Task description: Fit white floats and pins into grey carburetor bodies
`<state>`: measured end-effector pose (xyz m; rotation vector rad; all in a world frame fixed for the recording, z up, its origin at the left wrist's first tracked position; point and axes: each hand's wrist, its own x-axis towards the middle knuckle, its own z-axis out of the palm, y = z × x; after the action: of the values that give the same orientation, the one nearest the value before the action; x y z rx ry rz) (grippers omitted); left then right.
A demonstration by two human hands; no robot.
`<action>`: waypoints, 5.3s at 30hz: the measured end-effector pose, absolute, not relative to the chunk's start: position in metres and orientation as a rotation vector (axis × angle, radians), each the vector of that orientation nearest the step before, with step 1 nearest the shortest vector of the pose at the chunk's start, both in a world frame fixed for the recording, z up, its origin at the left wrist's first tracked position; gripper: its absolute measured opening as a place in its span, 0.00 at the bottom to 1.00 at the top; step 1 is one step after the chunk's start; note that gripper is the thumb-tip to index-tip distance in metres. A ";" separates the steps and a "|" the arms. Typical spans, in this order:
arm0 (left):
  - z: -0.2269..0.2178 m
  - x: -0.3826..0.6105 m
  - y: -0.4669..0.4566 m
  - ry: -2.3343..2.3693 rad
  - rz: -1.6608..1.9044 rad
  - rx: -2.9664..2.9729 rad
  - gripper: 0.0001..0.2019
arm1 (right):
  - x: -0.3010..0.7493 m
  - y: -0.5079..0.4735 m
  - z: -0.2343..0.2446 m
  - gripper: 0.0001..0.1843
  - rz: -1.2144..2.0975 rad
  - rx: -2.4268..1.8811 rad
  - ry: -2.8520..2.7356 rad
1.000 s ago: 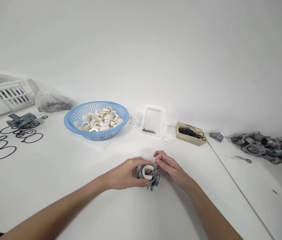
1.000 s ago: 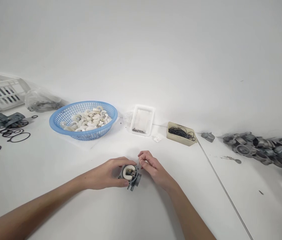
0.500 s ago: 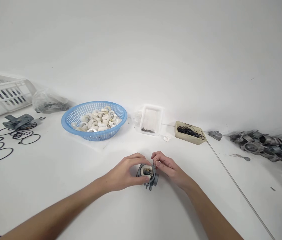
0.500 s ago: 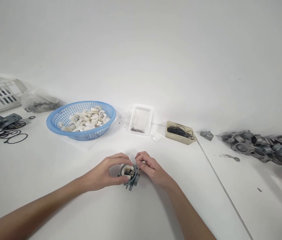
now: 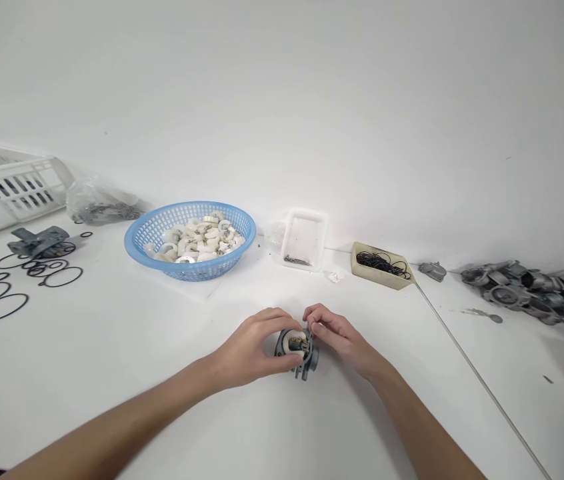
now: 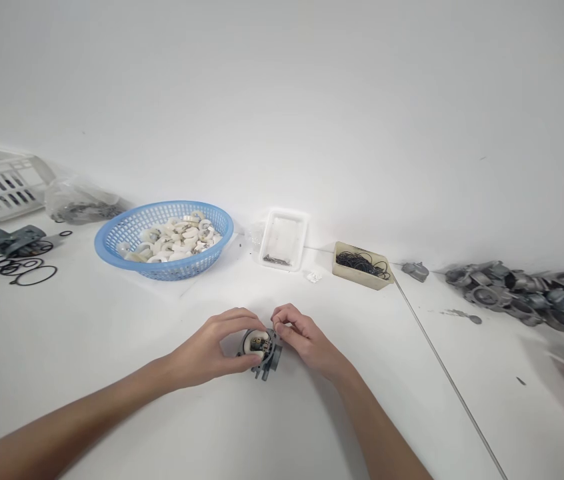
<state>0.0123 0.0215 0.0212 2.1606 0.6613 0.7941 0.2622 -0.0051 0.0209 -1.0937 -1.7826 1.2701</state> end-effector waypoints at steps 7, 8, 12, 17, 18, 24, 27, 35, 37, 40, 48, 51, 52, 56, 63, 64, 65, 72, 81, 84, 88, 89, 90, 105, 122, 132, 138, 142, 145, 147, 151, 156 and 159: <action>0.013 0.013 0.020 0.647 0.856 2.223 0.18 | 0.262 -0.005 0.017 0.19 1.238 -1.070 -1.799; 0.012 0.013 0.020 0.648 0.857 2.225 0.18 | 0.261 -0.005 0.017 0.19 1.229 -1.069 -1.804; 0.011 0.014 0.019 0.655 0.871 2.225 0.17 | 0.260 -0.007 0.018 0.18 1.225 -1.071 -1.816; 0.010 0.015 0.018 0.677 0.886 2.211 0.17 | 0.258 -0.009 0.020 0.18 1.227 -1.090 -1.790; 0.010 0.015 0.017 0.682 0.887 2.207 0.17 | 0.259 -0.009 0.021 0.18 1.222 -1.087 -1.785; 0.012 0.016 0.016 0.692 0.862 2.164 0.17 | 0.264 -0.011 0.025 0.16 1.188 -1.097 -1.819; 0.014 0.017 0.015 0.717 0.824 2.131 0.16 | 0.265 -0.012 0.028 0.12 1.154 -1.083 -1.857; 0.018 0.017 0.014 0.749 0.713 2.118 0.22 | 0.267 -0.019 0.038 0.13 1.028 -1.124 -1.987; 0.018 0.017 0.013 0.764 0.717 2.113 0.22 | 0.266 -0.020 0.038 0.15 1.010 -1.132 -1.986; 0.018 0.017 0.012 0.766 0.738 2.121 0.20 | 0.264 -0.020 0.036 0.15 0.987 -1.135 -1.982; 0.017 0.017 0.015 0.720 0.812 2.137 0.13 | 0.263 -0.018 0.032 0.14 0.985 -1.113 -1.962; 0.016 0.018 0.016 0.711 0.819 2.147 0.13 | 0.263 -0.018 0.032 0.15 0.989 -1.113 -1.957; 0.015 0.018 0.016 0.708 0.825 2.154 0.13 | 0.263 -0.018 0.032 0.16 0.990 -1.113 -1.957; 0.011 0.018 0.016 0.702 0.859 2.173 0.14 | 0.262 -0.018 0.032 0.15 0.983 -1.113 -1.957; 0.010 0.017 0.016 0.704 0.894 2.165 0.15 | 0.262 -0.018 0.031 0.15 0.976 -1.111 -1.959; 0.010 0.017 0.016 0.701 0.893 2.161 0.15 | 0.262 -0.018 0.031 0.15 0.973 -1.110 -1.959; 0.010 0.016 0.016 0.701 0.890 2.157 0.15 | 0.262 -0.018 0.031 0.15 0.972 -1.109 -1.958; 0.011 0.016 0.016 0.697 0.878 2.156 0.15 | 0.261 -0.019 0.033 0.14 0.960 -1.127 -1.959; 0.012 0.017 0.017 0.692 0.870 2.145 0.15 | 0.262 -0.019 0.031 0.15 0.964 -1.106 -1.955; 0.011 0.016 0.017 0.696 0.866 2.134 0.15 | 0.262 -0.019 0.031 0.15 0.961 -1.104 -1.959; 0.010 0.016 0.017 0.698 0.883 2.131 0.16 | 0.261 -0.019 0.032 0.14 0.958 -1.112 -1.959; 0.010 0.016 0.017 0.700 0.885 2.133 0.16 | 0.261 -0.019 0.033 0.14 0.957 -1.113 -1.959; 0.010 0.016 0.017 0.700 0.885 2.136 0.15 | 0.261 -0.019 0.033 0.14 0.956 -1.113 -1.959; 0.011 0.017 0.017 0.701 0.885 2.141 0.15 | 0.260 -0.019 0.034 0.14 0.953 -1.111 -1.954; 0.012 0.016 0.016 0.705 0.881 2.166 0.13 | 0.256 -0.020 0.033 0.15 0.953 -1.100 -1.936; 0.013 0.017 0.018 0.702 0.858 2.140 0.14 | 0.255 -0.019 0.029 0.17 0.948 -1.110 -1.930; 0.015 0.016 0.016 0.717 0.844 2.155 0.18 | 0.254 -0.020 0.030 0.15 0.928 -1.111 -1.932; 0.013 0.015 0.016 0.721 0.860 2.175 0.16 | 0.254 -0.020 0.031 0.15 0.918 -1.108 -1.932; 0.012 0.015 0.016 0.712 0.866 2.177 0.15 | 0.255 -0.020 0.031 0.15 0.917 -1.113 -1.935; 0.011 0.016 0.016 0.709 0.865 2.175 0.15 | 0.257 -0.020 0.032 0.15 0.934 -1.114 -1.945; 0.013 0.016 0.016 0.691 0.858 2.181 0.15 | 0.262 -0.018 0.033 0.12 1.047 -1.053 -1.947; 0.015 0.016 0.016 0.673 0.846 2.170 0.14 | 0.262 -0.015 0.030 0.09 1.119 -1.060 -1.851; 0.015 0.015 0.016 0.674 0.847 2.160 0.14 | 0.261 -0.014 0.028 0.07 1.104 -1.064 -1.845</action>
<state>0.0155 0.0163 0.0155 2.1600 0.6744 0.8471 0.2610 -0.0143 0.0284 -1.0639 -1.8449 1.1043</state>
